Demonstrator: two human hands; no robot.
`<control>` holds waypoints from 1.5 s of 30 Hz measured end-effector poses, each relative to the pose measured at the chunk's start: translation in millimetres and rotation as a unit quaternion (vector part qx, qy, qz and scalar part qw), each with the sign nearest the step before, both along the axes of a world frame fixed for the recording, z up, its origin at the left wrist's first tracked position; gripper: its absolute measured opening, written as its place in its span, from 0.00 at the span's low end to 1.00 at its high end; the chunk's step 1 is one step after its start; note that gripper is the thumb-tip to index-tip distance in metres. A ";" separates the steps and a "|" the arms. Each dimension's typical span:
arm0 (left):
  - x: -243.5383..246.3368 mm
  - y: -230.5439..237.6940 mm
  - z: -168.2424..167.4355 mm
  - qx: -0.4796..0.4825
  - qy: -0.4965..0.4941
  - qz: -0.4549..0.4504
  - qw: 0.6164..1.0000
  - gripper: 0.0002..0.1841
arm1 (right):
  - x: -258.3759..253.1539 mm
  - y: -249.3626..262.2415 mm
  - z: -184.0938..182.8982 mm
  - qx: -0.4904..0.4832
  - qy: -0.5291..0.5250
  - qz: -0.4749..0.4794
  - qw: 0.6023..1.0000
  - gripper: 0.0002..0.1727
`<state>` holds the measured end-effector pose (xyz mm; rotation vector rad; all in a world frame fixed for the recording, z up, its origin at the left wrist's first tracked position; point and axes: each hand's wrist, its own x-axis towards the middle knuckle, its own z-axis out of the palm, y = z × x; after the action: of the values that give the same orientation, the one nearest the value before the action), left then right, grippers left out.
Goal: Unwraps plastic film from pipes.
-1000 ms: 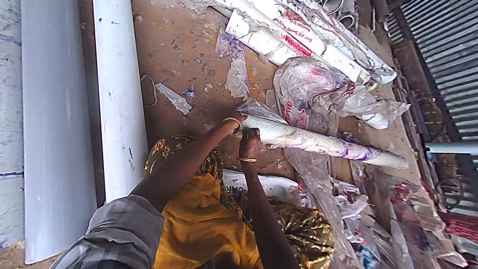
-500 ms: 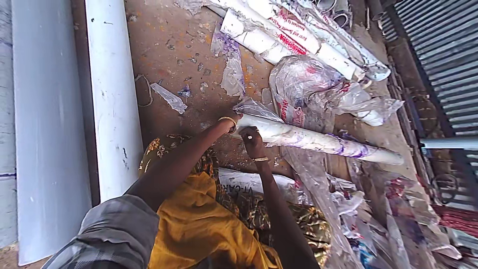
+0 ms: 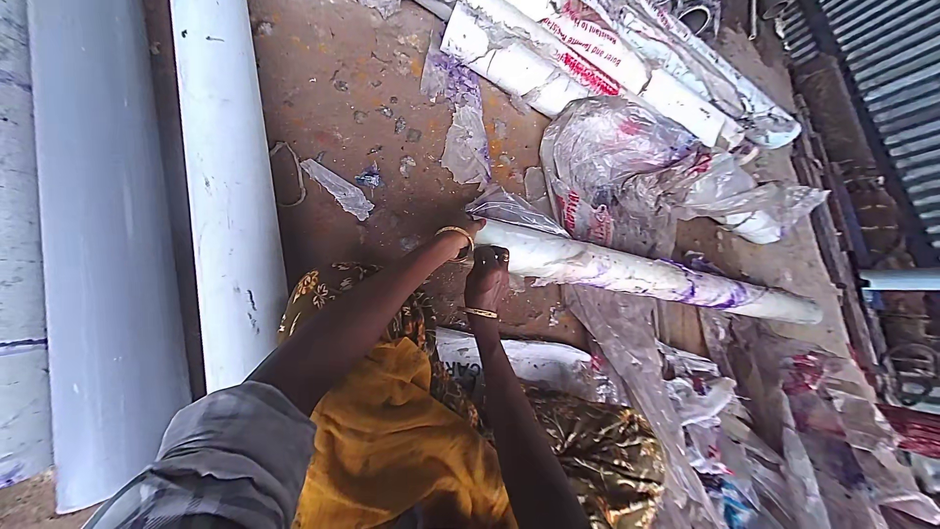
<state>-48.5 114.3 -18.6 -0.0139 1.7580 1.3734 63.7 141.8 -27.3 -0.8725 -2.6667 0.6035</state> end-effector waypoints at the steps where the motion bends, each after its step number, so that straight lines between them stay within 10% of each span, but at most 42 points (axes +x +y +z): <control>1: -0.7 0.7 -0.2 0.000 -0.001 0.000 1.000 0.26 | -0.3 4.9 2.8 -0.033 0.000 0.011 0.999 0.11; 9: 0.2 -2.6 5.8 0.011 0.011 0.002 1.000 0.25 | 32.1 59.3 -7.5 -0.152 0.055 0.272 0.949 0.11; 15: -0.3 -5.5 0.6 0.036 0.002 0.000 0.999 0.25 | 39.7 28.2 5.6 -0.042 0.164 0.122 0.978 0.15; 21: 2.3 -5.8 8.2 0.018 0.022 0.000 1.000 0.25 | 23.2 23.0 -8.0 0.090 -0.014 0.144 0.985 0.14; 33: -1.6 -0.7 -4.7 0.037 -0.048 0.031 0.998 0.26 | 35.5 44.9 11.8 -0.049 -0.280 0.149 0.947 0.20; 41: -3.1 -0.9 -8.9 0.045 -0.077 0.023 0.996 0.26 | 44.9 33.9 28.9 -0.257 0.128 0.008 0.958 0.09; 45: -1.1 -1.6 -10.1 0.035 -0.048 0.008 0.998 0.23 | 4.0 17.4 32.8 -0.176 0.005 -0.023 0.984 0.13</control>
<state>-49.6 112.7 -28.6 -0.0546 1.6328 1.4226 67.7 159.2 5.5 -1.0114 -2.5623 1.0871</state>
